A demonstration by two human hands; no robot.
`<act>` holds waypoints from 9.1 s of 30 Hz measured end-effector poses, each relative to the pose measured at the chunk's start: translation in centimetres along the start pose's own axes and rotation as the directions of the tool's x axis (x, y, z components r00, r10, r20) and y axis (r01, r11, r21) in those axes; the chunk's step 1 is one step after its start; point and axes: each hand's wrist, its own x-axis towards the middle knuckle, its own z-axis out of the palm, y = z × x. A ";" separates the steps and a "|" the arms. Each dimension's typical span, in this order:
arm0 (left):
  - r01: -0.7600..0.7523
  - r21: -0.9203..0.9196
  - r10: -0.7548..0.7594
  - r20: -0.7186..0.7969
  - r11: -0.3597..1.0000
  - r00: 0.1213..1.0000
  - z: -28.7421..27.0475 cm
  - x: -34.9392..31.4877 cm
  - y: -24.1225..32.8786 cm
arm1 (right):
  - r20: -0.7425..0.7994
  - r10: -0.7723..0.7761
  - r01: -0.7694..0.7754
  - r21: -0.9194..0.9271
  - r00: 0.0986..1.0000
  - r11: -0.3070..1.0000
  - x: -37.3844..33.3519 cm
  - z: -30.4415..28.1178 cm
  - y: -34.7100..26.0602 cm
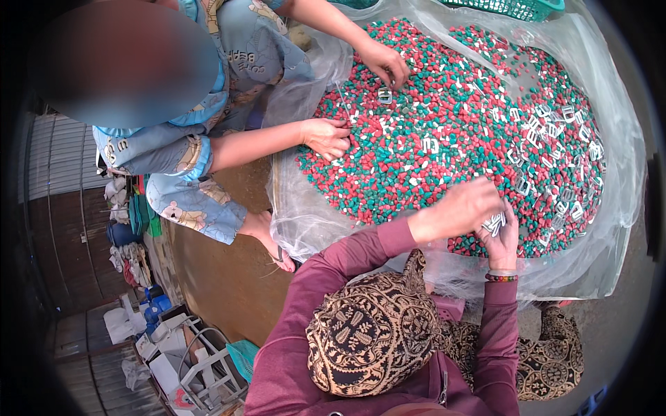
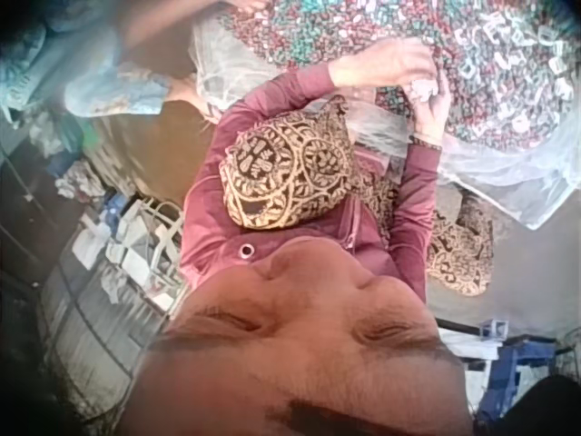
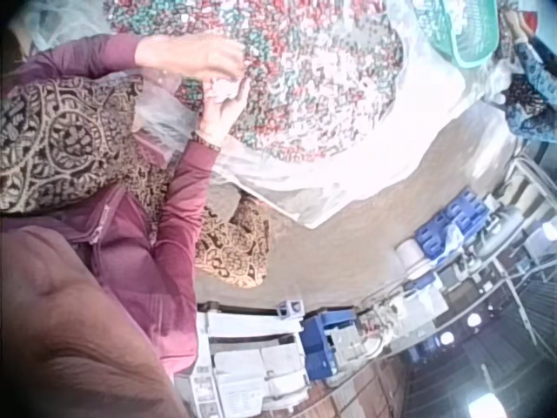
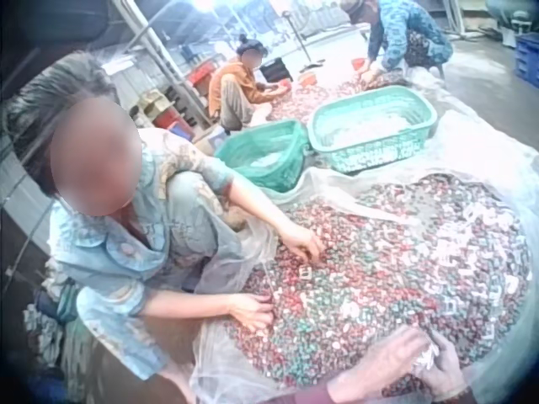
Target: The person sorts small red, green, and white plastic bottle caps from a large pile on a plastic sheet. They pick up caps by hand and place them into a nearby green basket. A coworker also sorts caps at the same table.
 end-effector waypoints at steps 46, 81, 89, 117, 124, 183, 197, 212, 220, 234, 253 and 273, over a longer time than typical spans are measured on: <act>0.458 0.442 -0.511 0.001 0.771 0.859 -6.6 -8.1 -9.3 | 0.315 0.007 0.026 -0.102 0.949 0.994 -1.1 -1.1 -2.0; 0.271 0.212 -0.249 -0.126 0.939 0.960 -2.5 -1.3 -4.0 | 0.258 0.014 0.038 -0.195 0.966 0.980 -1.6 -0.3 -1.1; -0.115 0.393 0.080 0.105 0.912 0.991 5.0 -3.0 -7.7 | 0.317 -0.065 0.131 -0.191 0.946 0.973 -1.6 -1.3 -3.0; 0.235 0.458 -0.234 -0.058 0.857 0.970 0.5 4.3 -13.3 | 0.232 -0.072 0.125 -0.221 0.970 0.967 -3.5 -1.9 -2.2; 0.434 0.279 -0.493 0.198 0.857 0.847 -0.3 -1.3 -11.7 | 0.264 -0.074 0.130 -0.202 0.962 0.971 -3.4 -1.1 -2.2; 0.405 0.451 -0.438 -0.033 0.795 0.898 -4.5 5.4 -8.6 | 0.252 -0.009 -0.018 0.103 0.968 0.995 -1.9 -2.8 -3.4; 0.382 0.487 -0.347 -0.164 0.786 0.923 -6.7 2.5 -9.8 | 0.326 0.050 -0.107 0.157 0.944 0.982 -0.6 -1.9 -2.0; 0.403 0.670 -0.548 0.007 0.623 0.836 -2.7 0.1 -9.9 | 0.211 -0.058 0.045 0.066 0.976 0.997 -1.3 -2.8 -3.8; 0.478 0.105 -0.468 -0.111 0.872 0.877 -4.1 -4.7 -10.1 | 0.252 -0.096 0.048 0.190 0.963 0.981 -0.7 -4.4 -4.4; 0.181 0.650 -0.264 0.032 0.739 0.964 -1.1 -3.0 -9.3 | 0.372 0.094 -0.209 0.280 0.924 0.937 1.0 -1.5 -2.3; 0.403 0.157 -0.354 -0.268 0.902 0.896 -5.8 -5.8 -4.4 | 0.484 -0.070 0.117 -0.068 0.872 0.991 8.9 41.3 -4.0; 0.385 0.462 -0.413 -0.045 0.799 0.910 -0.5 -2.7 -9.3 | 0.135 -0.698 0.706 -0.253 0.703 0.662 -3.2 -3.2 -18.5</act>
